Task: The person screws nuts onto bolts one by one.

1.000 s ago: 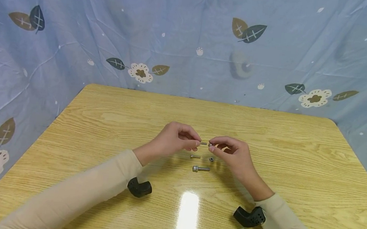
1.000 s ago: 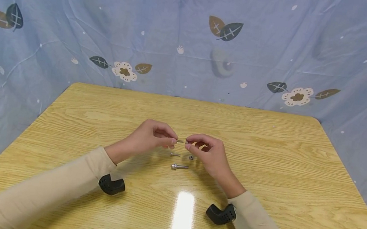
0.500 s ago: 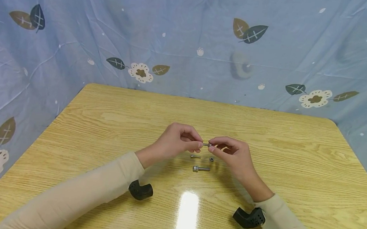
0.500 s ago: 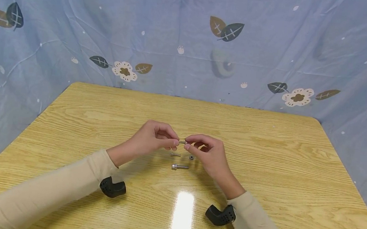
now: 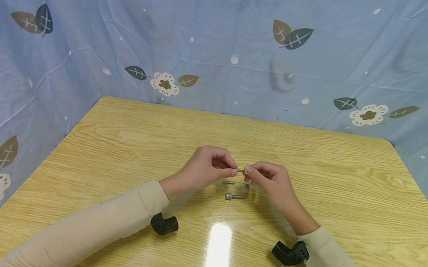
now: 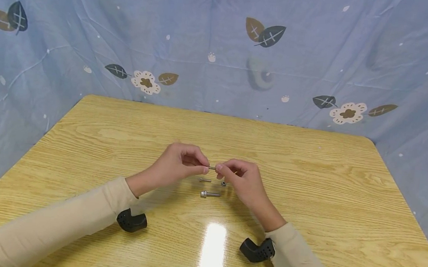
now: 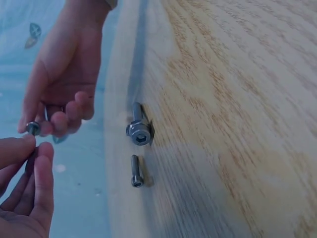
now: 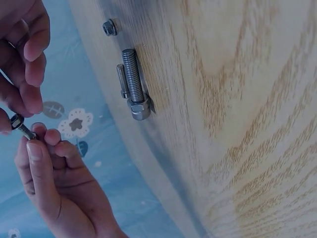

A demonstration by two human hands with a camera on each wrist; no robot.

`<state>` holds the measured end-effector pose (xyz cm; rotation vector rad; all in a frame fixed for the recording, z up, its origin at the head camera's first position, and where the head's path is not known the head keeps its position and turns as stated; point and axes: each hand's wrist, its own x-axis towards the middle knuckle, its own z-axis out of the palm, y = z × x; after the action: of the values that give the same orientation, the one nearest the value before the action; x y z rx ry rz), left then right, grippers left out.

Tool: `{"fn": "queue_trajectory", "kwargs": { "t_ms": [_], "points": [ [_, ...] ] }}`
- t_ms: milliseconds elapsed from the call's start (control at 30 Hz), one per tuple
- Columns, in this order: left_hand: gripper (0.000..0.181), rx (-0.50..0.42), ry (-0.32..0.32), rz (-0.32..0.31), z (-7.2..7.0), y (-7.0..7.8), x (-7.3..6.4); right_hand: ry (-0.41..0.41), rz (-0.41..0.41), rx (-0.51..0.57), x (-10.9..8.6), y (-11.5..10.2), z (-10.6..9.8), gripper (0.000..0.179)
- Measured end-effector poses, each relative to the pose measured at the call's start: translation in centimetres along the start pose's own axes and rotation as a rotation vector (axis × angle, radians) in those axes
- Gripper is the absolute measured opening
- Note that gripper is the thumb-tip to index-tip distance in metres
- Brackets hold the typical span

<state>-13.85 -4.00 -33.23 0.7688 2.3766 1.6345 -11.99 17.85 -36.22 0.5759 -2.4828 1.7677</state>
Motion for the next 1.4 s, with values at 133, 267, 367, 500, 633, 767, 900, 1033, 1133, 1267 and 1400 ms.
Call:
{"fn": "queue_trajectory", "kwargs": {
  "t_ms": [133, 267, 367, 500, 633, 767, 900, 1033, 1133, 1267, 1400],
  "points": [
    [0.003, 0.0, 0.009, -0.013, 0.2, -0.2, 0.0, -0.014, 0.022, 0.031, 0.1, 0.1, 0.2, 0.036],
    [0.004, 0.004, 0.014, -0.028, 0.2, -0.3, 0.0, -0.024, 0.071, 0.105, 0.0, 0.3, 0.2, 0.034],
    [0.004, 0.028, 0.015, -0.04, 0.1, -0.7, 0.0, -0.005, 0.088, 0.086, -0.3, 0.6, -0.2, 0.032],
    [0.006, 0.059, 0.007, -0.058, -0.3, -1.4, -0.1, -0.006, 0.064, -0.022, -0.6, 1.2, -0.8, 0.028],
    [0.005, 0.073, 0.003, -0.07, -0.6, -1.9, -0.3, 0.032, 0.027, -0.191, -0.4, 1.3, -1.3, 0.021],
    [0.005, 0.078, -0.003, -0.085, -0.6, -1.9, -0.1, 0.087, -0.004, -0.413, 0.6, 1.5, -2.1, 0.017],
    [0.006, 0.084, -0.014, -0.096, -0.6, -1.9, 0.0, 0.038, 0.017, -0.527, 1.6, 2.1, -2.8, 0.023],
    [0.006, 0.086, -0.017, -0.097, -0.6, -1.9, 0.1, -0.016, 0.065, -0.567, 2.5, 2.8, -2.7, 0.029],
    [0.005, 0.083, -0.012, -0.092, -0.6, -1.9, 0.2, -0.033, 0.076, -0.593, 3.2, 3.0, -2.2, 0.03],
    [0.004, 0.084, -0.002, -0.101, -0.6, -2.0, 0.3, -0.038, 0.068, -0.635, 3.9, 3.1, -1.6, 0.028],
    [0.003, 0.078, -0.004, -0.112, -0.6, -1.9, 0.4, -0.026, 0.058, -0.647, 4.4, 3.2, -1.2, 0.021]
  ]
}}
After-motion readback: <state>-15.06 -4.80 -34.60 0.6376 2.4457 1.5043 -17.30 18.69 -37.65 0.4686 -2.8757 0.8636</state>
